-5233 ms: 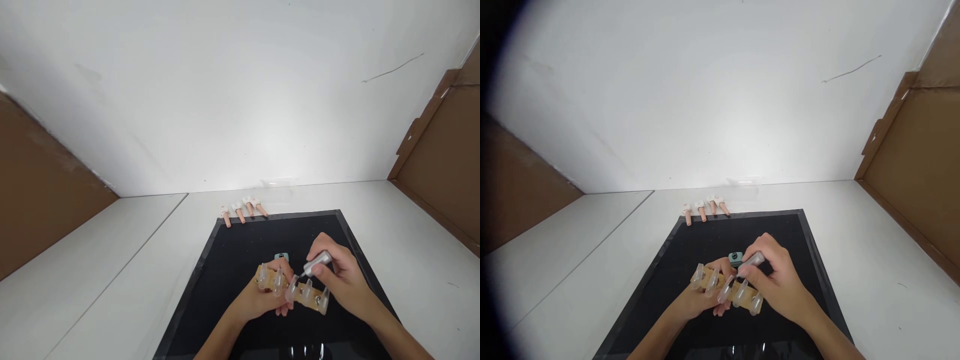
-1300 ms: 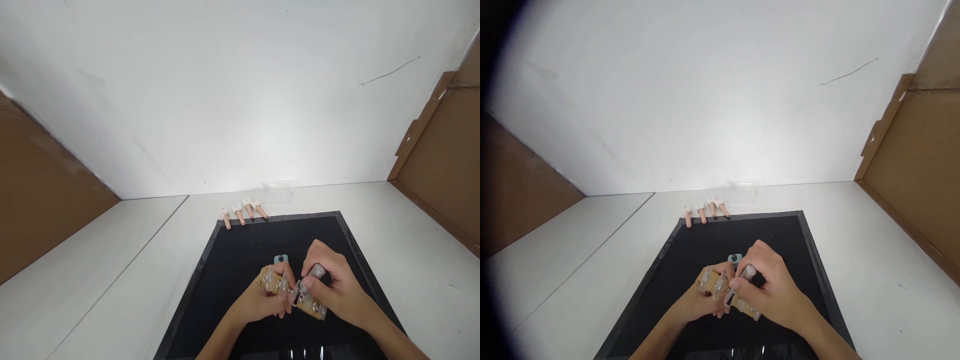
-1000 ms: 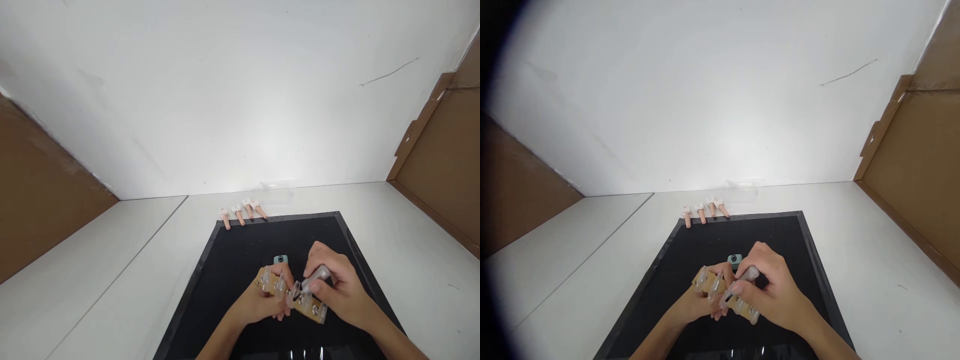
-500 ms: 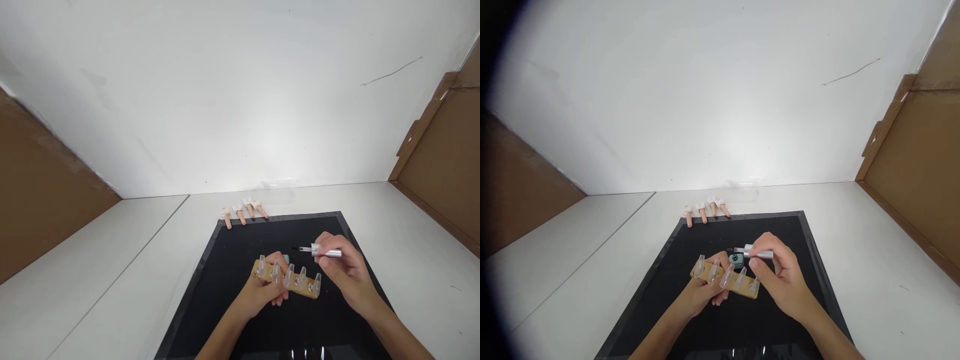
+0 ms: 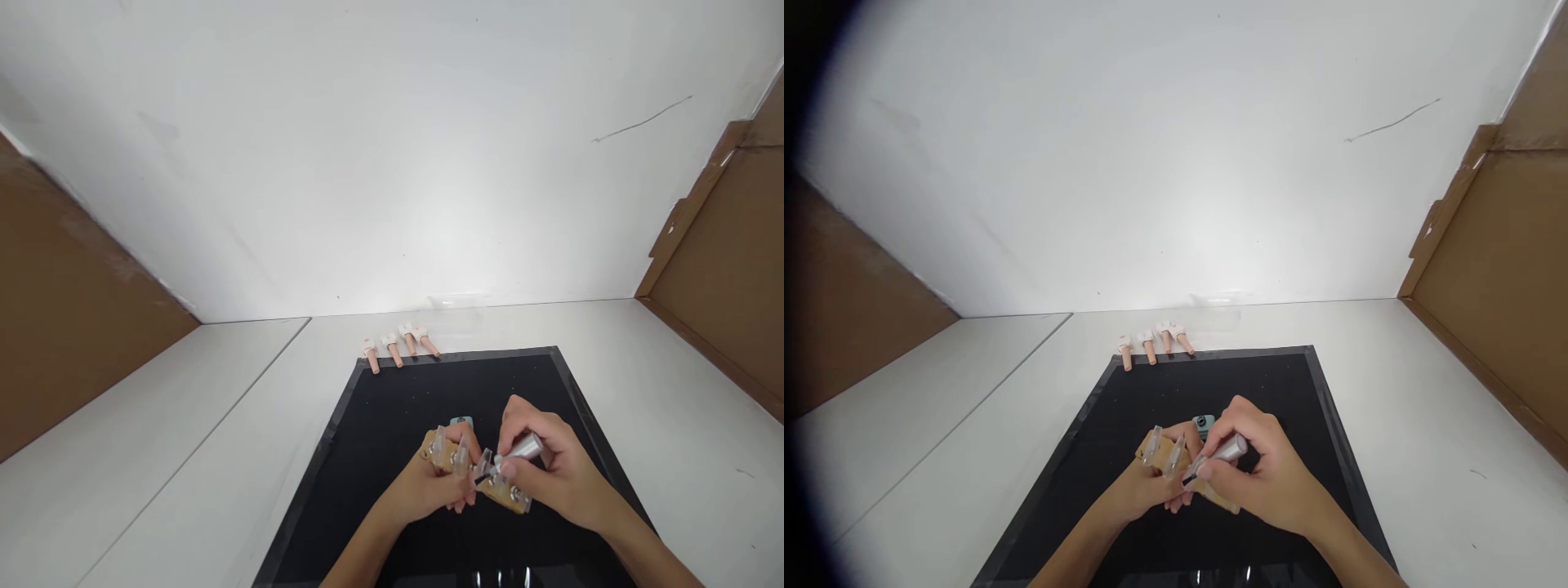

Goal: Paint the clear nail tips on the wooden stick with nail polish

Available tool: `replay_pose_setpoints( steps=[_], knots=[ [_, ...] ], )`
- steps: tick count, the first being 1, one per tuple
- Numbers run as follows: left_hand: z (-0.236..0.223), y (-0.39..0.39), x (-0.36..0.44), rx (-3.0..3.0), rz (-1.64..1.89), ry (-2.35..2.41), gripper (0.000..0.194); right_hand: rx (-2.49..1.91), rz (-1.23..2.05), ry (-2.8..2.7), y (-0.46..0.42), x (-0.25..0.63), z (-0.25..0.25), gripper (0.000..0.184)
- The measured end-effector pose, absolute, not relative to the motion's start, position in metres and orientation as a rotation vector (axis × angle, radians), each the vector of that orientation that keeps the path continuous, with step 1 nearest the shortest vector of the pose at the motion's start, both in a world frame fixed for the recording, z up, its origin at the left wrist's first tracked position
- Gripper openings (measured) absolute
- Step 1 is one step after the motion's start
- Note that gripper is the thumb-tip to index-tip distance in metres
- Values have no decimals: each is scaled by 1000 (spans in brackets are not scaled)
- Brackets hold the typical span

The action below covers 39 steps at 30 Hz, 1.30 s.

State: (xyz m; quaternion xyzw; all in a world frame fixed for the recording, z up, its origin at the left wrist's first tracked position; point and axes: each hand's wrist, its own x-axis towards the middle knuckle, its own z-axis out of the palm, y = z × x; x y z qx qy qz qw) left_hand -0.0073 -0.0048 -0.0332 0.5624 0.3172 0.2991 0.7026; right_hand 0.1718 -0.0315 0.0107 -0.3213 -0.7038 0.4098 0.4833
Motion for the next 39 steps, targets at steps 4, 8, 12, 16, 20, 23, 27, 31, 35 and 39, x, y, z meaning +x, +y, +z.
replay_pose_setpoints(
  steps=[4, 8, 12, 16, 20, 23, 27, 31, 35, 39],
  knots=[
    [-32, -4, -7, 1262, 659, 695, 39, -964, 913, -1705, -28, 175, 10, 14],
    [-31, -5, -7, 1280, 656, 685, 36, -897, 897, -1698, -28, 176, 10, 14],
    [-34, -5, -7, 1283, 669, 644, 31, -878, 937, -1821, -30, 174, 10, 12],
    [-35, -5, -6, 1272, 673, 621, 24, -999, 805, -1764, -29, 173, 12, 15],
    [-33, -6, -6, 1280, 648, 635, 19, -917, 859, -1870, -28, 173, 15, 14],
    [-32, -6, -6, 1279, 646, 623, 16, -985, 831, -1900, -27, 174, 14, 16],
    [-34, -5, -7, 1267, 648, 633, 17, -1051, 786, -1780, -26, 177, 15, 17],
    [-33, -6, -7, 1238, 649, 640, 23, -841, 908, -1861, -28, 176, 16, 13],
    [-32, -5, -6, 1245, 663, 643, 27, -973, 885, -1821, -26, 177, 15, 15],
    [-32, -5, -6, 1278, 682, 665, 31, -972, 812, -1735, -24, 179, 16, 17]
  ],
)
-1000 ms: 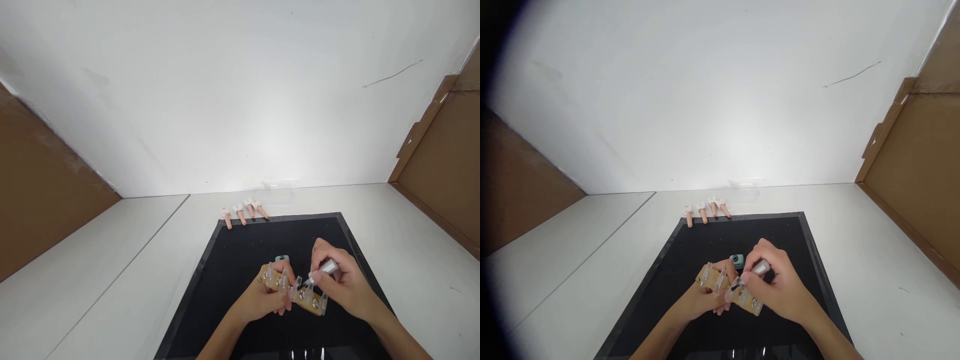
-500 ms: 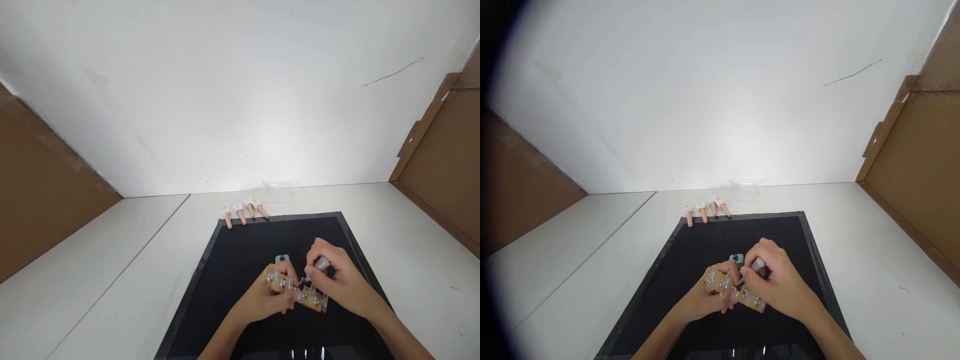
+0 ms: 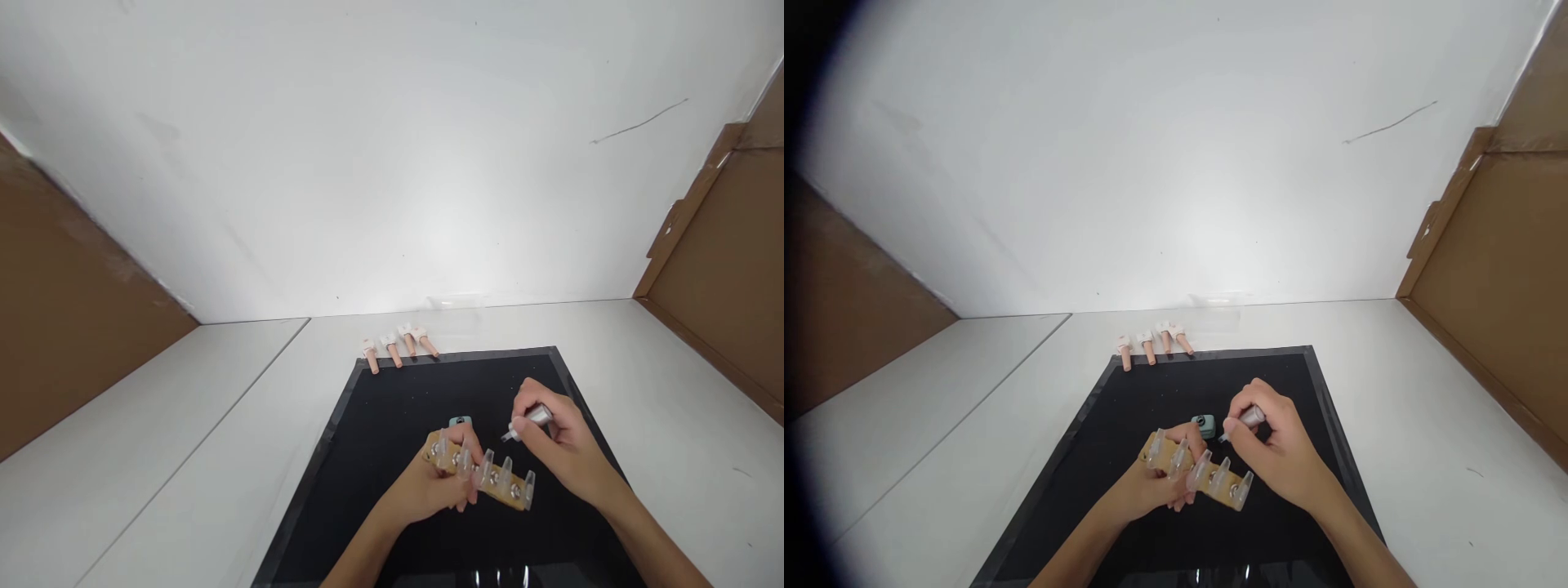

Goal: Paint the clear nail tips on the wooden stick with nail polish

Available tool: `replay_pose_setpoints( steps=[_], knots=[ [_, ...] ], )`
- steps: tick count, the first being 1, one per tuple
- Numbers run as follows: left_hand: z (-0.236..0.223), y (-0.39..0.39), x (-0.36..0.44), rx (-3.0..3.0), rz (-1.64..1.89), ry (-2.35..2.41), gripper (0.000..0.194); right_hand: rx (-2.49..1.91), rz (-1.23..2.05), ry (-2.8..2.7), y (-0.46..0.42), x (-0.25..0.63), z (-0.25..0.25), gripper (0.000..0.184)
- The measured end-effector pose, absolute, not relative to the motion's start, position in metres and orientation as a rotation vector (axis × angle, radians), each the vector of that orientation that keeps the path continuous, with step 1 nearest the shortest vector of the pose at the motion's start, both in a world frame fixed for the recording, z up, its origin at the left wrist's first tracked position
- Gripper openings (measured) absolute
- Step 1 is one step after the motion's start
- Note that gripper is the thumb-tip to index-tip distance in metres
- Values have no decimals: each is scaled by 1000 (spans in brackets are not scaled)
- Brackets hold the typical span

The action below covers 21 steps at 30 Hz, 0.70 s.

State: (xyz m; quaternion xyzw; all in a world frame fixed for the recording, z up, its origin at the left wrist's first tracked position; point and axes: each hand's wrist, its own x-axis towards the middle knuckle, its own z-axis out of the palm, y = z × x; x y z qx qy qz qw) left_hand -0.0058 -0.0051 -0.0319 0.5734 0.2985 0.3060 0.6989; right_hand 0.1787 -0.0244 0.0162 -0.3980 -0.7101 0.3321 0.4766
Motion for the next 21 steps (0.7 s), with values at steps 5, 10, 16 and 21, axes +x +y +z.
replay_pose_setpoints(
  steps=[5, 10, 16, 21],
  knots=[
    [-30, -6, -6, 1270, 677, 695, 36, -854, 911, -1845, -27, 177, 17, 14],
    [-30, -6, -7, 1262, 696, 690, 39, -910, 835, -1716, -27, 178, 14, 16],
    [-34, -5, -8, 1244, 711, 657, 42, -934, 897, -1738, -26, 175, 14, 14],
    [-45, -4, -11, 1164, 770, 589, 39, -1231, 781, -1288, -20, 172, 10, 19]
  ],
)
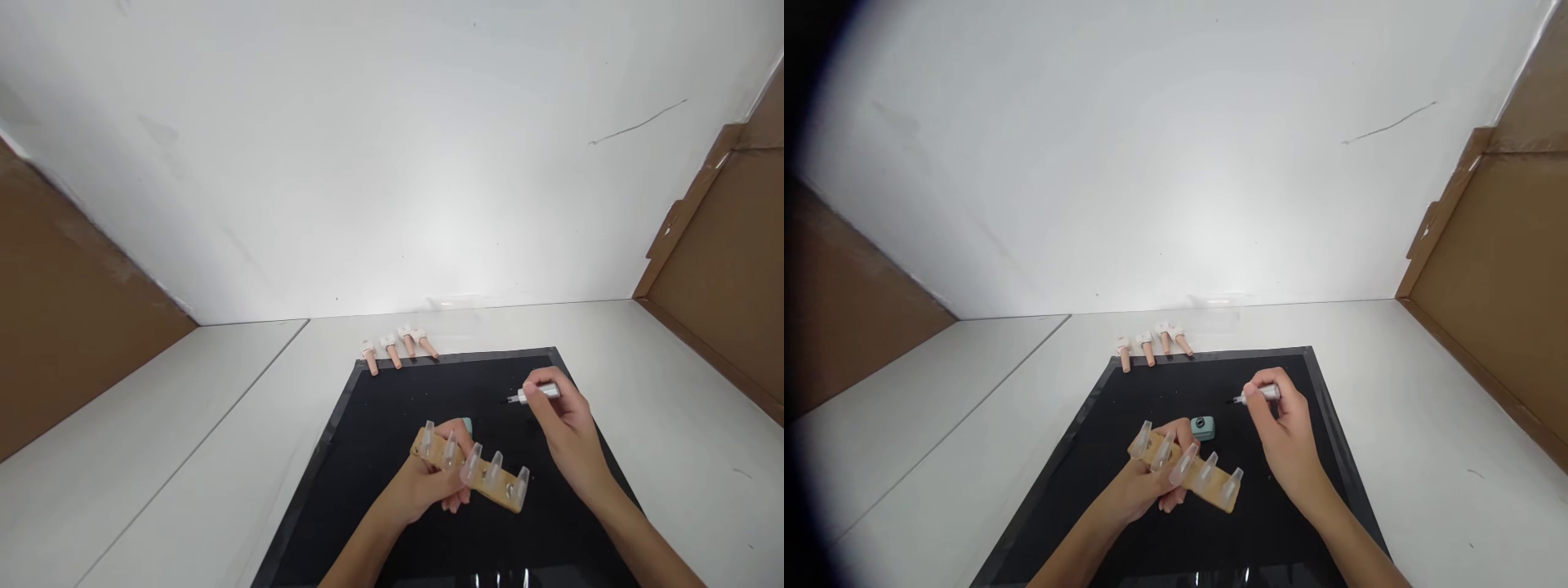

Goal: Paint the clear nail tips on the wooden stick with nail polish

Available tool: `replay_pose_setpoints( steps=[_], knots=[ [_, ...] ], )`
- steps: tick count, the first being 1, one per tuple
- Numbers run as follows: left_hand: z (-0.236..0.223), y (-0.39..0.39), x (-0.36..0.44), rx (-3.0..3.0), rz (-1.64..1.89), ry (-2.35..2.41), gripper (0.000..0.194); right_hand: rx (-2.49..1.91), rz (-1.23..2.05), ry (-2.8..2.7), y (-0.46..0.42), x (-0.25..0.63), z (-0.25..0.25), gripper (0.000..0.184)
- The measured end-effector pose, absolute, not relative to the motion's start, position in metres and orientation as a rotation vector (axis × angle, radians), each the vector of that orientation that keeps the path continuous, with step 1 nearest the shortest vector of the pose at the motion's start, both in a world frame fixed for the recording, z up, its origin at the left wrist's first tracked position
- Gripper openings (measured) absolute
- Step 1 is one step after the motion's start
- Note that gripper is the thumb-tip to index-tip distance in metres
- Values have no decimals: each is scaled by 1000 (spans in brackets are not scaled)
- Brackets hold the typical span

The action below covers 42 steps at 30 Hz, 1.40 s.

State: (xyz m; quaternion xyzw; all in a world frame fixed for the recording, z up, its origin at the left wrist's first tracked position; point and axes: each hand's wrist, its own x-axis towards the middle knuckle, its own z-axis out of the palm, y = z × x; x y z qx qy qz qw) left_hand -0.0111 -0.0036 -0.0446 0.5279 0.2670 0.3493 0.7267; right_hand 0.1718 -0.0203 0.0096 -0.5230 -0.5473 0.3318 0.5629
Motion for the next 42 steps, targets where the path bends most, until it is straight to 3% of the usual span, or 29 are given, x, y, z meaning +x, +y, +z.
replay_pose_setpoints(
  steps=[8, 19, 22, 28, 35, 42],
  knots=[
    [-31, -4, -4, 968, 873, 650, 47, -1192, 1173, -799, -23, 151, -7, 40],
    [-36, -8, 10, 943, 862, 668, 47, -1122, 1388, -646, -28, 138, -16, 45],
    [-35, -8, 10, 907, 876, 642, 44, -1142, 1344, -730, -27, 140, -17, 42],
    [-35, -7, 5, 812, 959, 626, 43, -1286, 878, -1100, -10, 153, -26, 33],
    [-28, 0, -2, 725, 1135, 696, 44, -1241, 836, -1430, -1, 159, -36, 16],
    [-21, 3, -12, 744, 1206, 698, 36, -1172, 735, -1743, -8, 152, -34, 13]
  ],
)
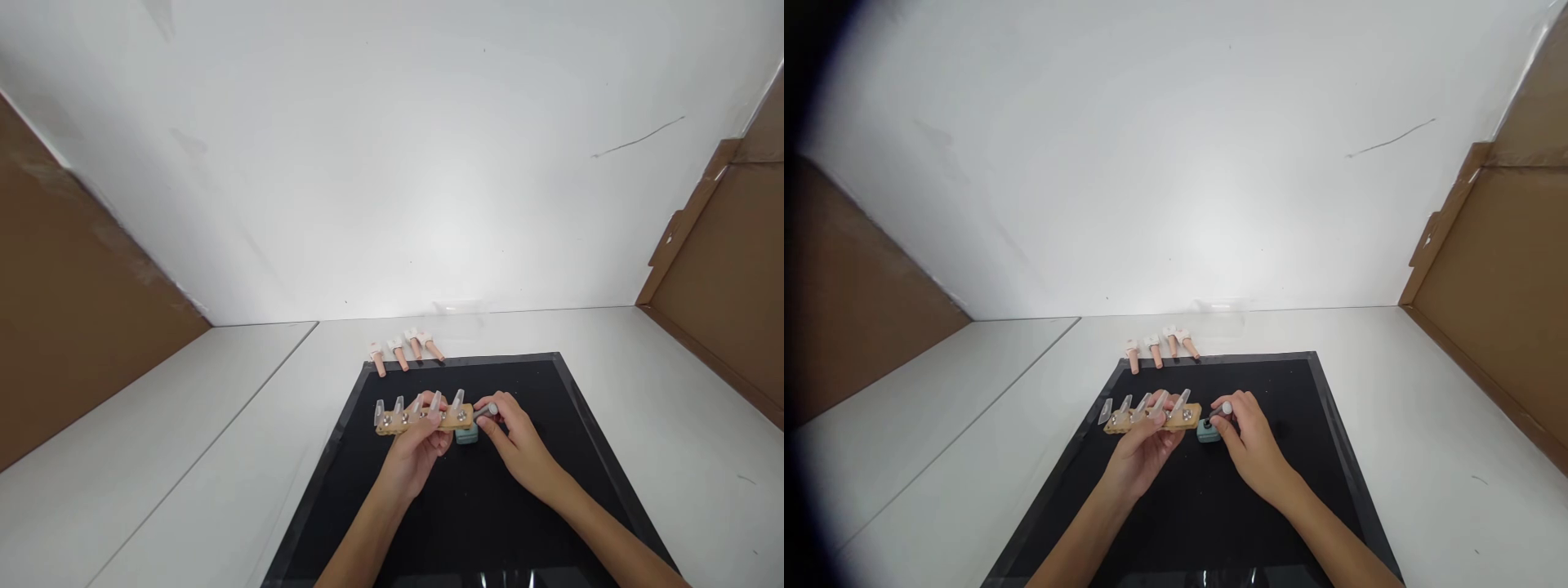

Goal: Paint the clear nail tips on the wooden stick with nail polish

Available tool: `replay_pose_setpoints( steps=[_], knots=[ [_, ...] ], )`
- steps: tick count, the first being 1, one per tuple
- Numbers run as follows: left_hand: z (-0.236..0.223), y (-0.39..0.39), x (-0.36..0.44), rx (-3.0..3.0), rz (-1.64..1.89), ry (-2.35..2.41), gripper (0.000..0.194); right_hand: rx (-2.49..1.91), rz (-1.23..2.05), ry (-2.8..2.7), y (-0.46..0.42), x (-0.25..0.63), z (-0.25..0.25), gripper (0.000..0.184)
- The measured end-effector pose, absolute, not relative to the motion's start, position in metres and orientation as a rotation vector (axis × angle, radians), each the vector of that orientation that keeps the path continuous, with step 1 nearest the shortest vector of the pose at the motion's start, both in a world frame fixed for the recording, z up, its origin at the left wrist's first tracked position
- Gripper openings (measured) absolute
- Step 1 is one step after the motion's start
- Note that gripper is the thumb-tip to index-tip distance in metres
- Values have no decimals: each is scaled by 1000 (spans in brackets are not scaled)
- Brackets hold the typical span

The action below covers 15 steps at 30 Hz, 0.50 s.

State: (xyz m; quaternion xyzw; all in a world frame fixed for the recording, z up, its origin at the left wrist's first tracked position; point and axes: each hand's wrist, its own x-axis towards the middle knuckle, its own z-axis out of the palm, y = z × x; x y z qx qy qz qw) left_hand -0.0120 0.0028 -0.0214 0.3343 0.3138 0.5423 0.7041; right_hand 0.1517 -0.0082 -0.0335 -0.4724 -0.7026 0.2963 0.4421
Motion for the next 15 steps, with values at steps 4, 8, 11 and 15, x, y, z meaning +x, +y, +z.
replay_pose_setpoints(
  steps=[4, 8, 11, 15],
  knots=[
    [-20, 1, -12, 784, 1180, 695, 36, -1169, 665, -1846, -7, 147, -34, 14],
    [-18, -1, -11, 795, 1158, 722, 41, -1169, 618, -1925, -1, 141, -41, 14],
    [-17, -2, -11, 793, 1147, 733, 42, -1170, 608, -1937, 3, 137, -47, 15],
    [-16, -1, -12, 804, 1164, 732, 43, -1175, 618, -1857, 6, 140, -49, 15]
  ],
)
